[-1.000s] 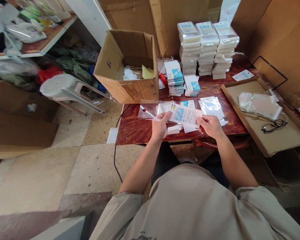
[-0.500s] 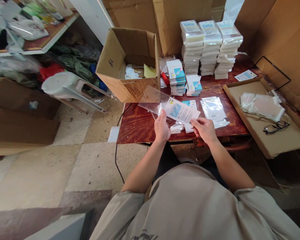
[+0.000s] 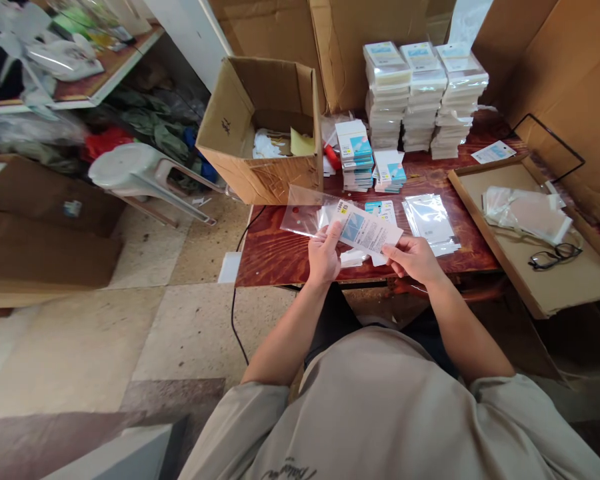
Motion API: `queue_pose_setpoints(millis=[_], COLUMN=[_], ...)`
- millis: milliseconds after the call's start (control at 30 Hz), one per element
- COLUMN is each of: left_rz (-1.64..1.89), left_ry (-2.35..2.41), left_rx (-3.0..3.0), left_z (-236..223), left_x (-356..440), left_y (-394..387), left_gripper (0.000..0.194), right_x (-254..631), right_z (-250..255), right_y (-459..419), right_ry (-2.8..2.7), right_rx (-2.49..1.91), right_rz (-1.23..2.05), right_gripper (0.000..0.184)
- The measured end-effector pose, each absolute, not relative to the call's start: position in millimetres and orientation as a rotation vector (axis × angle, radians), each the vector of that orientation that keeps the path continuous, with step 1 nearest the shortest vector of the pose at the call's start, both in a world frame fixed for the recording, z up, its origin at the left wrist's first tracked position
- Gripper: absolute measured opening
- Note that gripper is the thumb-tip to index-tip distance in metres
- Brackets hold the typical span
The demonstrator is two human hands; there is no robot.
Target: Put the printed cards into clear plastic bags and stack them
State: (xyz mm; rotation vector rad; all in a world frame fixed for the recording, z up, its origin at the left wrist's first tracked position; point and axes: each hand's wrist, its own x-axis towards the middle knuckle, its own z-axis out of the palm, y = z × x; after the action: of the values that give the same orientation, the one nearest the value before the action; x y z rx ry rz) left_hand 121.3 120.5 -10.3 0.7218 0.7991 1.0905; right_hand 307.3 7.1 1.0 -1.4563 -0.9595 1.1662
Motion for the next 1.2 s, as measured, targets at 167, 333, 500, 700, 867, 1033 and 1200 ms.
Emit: queue_pose_setpoints(millis=[167,333,500,700,867,1033,1200], left_rz=[1.041,0.978,0.955,0.953,0.907,1.093,1.055], left_ry=[0.758,0.776,0.785,0.717,0.752,0.751,0.757], left_rx=[0.723,0.775,0.721,0.764,0.808,0.703,0.782], left_z=[-11.9,-6.1,-5.8,-10.6,-10.9,-13.6,-23.9], left_x=[118.7,112.7,119.6,121.7,122.3,125.1,123.4], left_y=[123.9,132.0,125.8,115.7,114.2,110.5,107.7], left_gripper=[0.046,0.043,0.051,0.054,0.057,0.060,0.053], right_x=[311.6,320.3,314.0,310.0,305.5,283.0,276.1], right_z=[9.3,21.9,30.3,13.1,-4.3,-11.4,-15.6], right_y=[6.4,6.8,13.8,21.2,21.4,17.8,9.7], right_ry=[-1.040,-1.088,-1.078,-1.044,-0.930,-0.777,-0.779], right_rx=[-1.498,-1.526,-1.542,-1.351,-1.264,-1.344,-1.453], right_rz=[1.173,1.211,1.176,1.223,1.288,1.085,1.093], right_gripper=[0.053,0.051,0.054,0.053,0.050,0.051,0.056])
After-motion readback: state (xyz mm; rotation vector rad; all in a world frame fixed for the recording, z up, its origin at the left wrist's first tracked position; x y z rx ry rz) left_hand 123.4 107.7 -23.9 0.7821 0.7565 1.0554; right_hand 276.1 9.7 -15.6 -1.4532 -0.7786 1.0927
